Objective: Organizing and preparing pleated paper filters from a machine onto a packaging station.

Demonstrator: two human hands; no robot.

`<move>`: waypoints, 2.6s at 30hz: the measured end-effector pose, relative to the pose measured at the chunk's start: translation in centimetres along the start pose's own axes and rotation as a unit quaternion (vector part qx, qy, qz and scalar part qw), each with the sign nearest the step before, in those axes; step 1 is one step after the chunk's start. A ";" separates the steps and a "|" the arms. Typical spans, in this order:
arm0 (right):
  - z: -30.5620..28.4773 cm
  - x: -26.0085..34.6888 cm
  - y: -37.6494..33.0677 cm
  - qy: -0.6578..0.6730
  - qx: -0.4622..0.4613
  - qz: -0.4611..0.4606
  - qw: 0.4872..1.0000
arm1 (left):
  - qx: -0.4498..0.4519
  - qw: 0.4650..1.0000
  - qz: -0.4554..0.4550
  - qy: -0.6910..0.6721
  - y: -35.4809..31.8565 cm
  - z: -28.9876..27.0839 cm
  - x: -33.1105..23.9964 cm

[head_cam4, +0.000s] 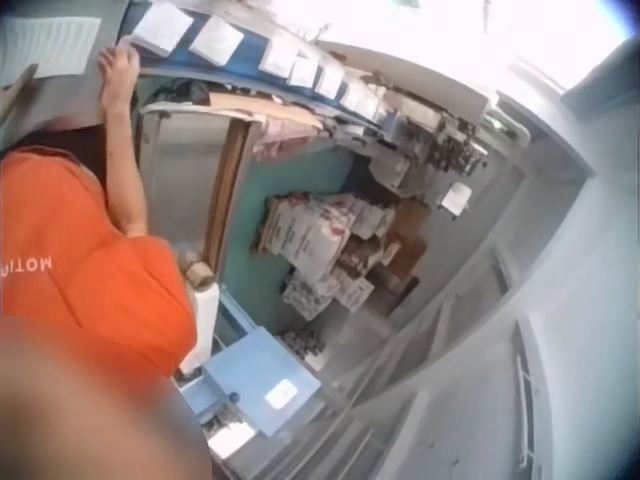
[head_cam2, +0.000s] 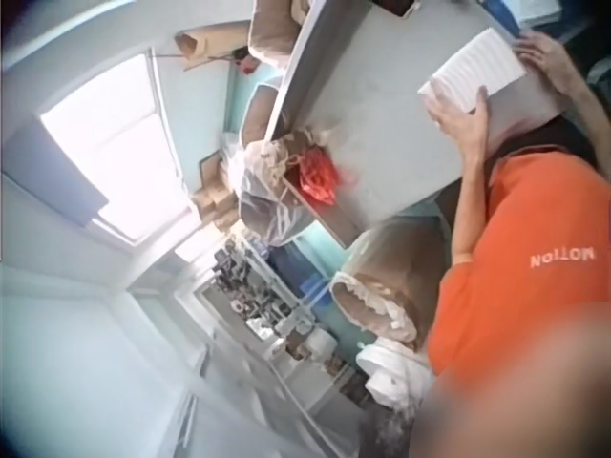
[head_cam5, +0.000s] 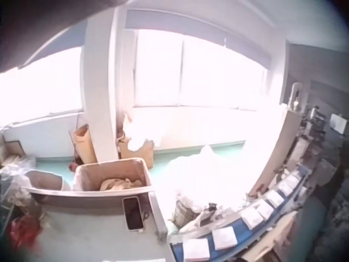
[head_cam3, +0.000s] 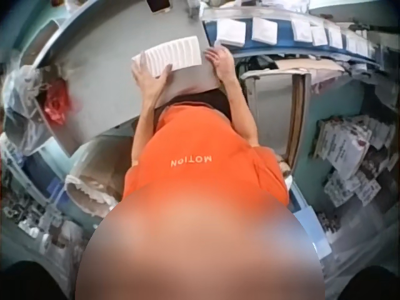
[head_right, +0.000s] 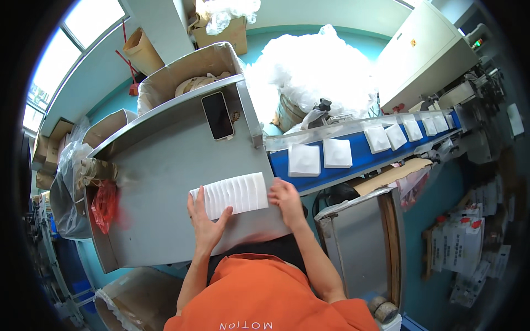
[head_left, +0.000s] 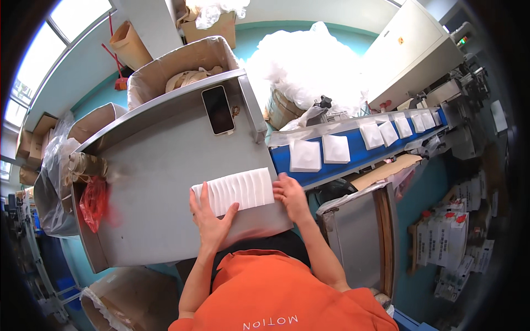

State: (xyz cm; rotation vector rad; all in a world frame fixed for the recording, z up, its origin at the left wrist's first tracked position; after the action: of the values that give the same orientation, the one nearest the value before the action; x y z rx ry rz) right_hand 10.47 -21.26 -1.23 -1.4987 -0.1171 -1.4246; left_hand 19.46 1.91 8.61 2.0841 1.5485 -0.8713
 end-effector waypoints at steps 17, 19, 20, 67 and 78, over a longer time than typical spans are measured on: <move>2.3 0.3 -0.8 -0.017 0.033 0.003 0.999 | -0.002 0.999 0.005 0.035 0.5 0.7 -0.5; 5.5 1.7 -2.3 -0.206 0.051 -0.125 0.969 | 0.002 0.999 0.010 0.046 0.3 0.9 -0.9; 6.0 1.0 -2.1 -0.202 0.061 -0.128 0.969 | -0.004 0.998 0.006 0.064 0.3 0.9 -1.3; -0.2 -2.5 1.8 0.188 0.017 0.064 0.980 | -0.060 0.996 0.047 0.056 1.6 1.9 -2.0; 4.4 -0.6 -1.5 0.001 0.101 0.056 0.993 | -0.032 0.997 0.061 0.035 0.9 3.2 -3.5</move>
State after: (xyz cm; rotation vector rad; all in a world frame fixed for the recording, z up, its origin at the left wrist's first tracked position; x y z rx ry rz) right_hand 12.27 -17.14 0.11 -1.3171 -0.1689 -1.2858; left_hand 18.90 -2.88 8.70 2.1594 1.4460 -0.7026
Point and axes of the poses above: each hand's wrist, its own y-axis towards the middle knuckle, its own z-axis out of the palm, x = y × z, the point moved 7 cm from there along y, towards the middle knuckle, and after that the axes turned 4 degrees about z, right-handed, at the moved point
